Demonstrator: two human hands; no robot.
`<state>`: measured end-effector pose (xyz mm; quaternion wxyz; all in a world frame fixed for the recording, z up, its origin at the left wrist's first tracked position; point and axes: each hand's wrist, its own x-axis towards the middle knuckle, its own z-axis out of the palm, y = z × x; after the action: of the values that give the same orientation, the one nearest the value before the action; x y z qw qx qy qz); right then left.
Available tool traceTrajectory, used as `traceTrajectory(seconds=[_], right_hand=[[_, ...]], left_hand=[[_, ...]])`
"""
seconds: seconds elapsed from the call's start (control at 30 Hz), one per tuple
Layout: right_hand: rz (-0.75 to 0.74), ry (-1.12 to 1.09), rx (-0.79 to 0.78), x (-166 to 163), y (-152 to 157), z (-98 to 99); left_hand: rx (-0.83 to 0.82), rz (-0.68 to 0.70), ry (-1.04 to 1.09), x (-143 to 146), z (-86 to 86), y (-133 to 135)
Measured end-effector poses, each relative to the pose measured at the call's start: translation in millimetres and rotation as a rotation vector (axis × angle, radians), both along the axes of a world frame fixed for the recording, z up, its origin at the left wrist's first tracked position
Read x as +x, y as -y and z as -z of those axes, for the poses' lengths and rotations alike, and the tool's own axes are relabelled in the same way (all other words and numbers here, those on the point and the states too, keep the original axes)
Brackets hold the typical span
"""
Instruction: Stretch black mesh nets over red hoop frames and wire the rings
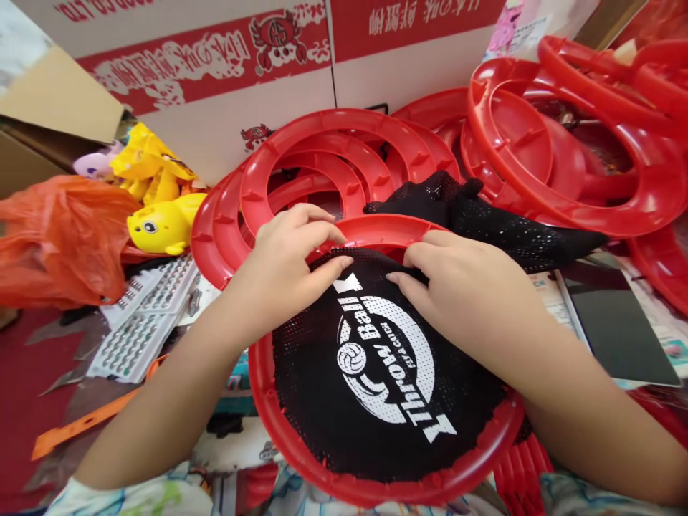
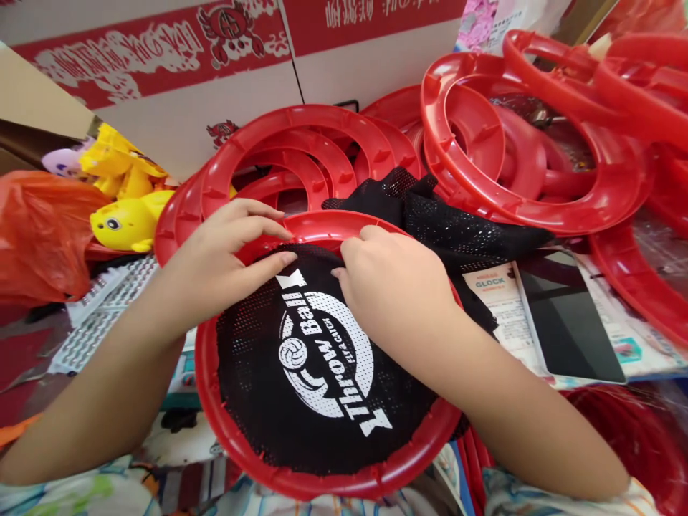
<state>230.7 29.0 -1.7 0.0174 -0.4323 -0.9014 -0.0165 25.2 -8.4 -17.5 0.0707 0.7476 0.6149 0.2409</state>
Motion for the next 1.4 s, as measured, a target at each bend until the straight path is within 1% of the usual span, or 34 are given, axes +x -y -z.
traceTrajectory(seconds=[0.07,0.13,0.23,0.33,0.4,0.5,0.6,0.7,0.8,1.0,1.23,1.4], right_hand=[[-0.002,-0.08,0.028,0.7,-3.0,0.3],[0.017,-0.152,0.038,1.5,-5.4,0.9],[0.043,-0.258,-0.013,2.5,-8.1,3.0],[0.018,-0.346,-0.032,2.6,-11.0,6.5],[-0.016,-0.391,-0.004,2.0,-13.8,9.4],[-0.067,-0.443,0.081,0.1,-18.7,14.2],[-0.084,-0.473,0.146,-2.4,-22.2,18.3],[-0.055,-0.482,0.156,-4.3,-23.0,20.5],[-0.02,-0.51,0.126,-5.1,-23.1,20.5],[0.046,-0.511,0.048,-7.9,-25.8,21.3],[0.026,-0.517,0.041,-9.8,-26.4,24.0],[0.04,-0.546,0.002,-10.0,-27.1,22.5]], left_hand=[[0.0,0.025,0.061,1.6,1.6,-4.5],[0.032,0.005,0.108,3.3,3.9,-6.8],[0.048,-0.036,0.153,5.6,5.3,-8.5],[0.037,-0.034,0.172,6.5,4.0,-9.9],[0.016,-0.018,0.177,6.2,2.6,-10.7],[-0.055,-0.026,0.18,5.5,1.1,-11.6],[-0.075,-0.051,0.19,5.5,2.2,-12.7],[-0.013,-0.085,0.218,6.2,6.5,-13.5],[0.023,-0.123,0.237,7.2,11.7,-14.1],[0.018,-0.152,0.253,7.1,16.9,-16.1],[0.0,-0.143,0.315,4.9,20.4,-15.8],[0.003,-0.135,0.346,4.4,21.5,-16.6]])
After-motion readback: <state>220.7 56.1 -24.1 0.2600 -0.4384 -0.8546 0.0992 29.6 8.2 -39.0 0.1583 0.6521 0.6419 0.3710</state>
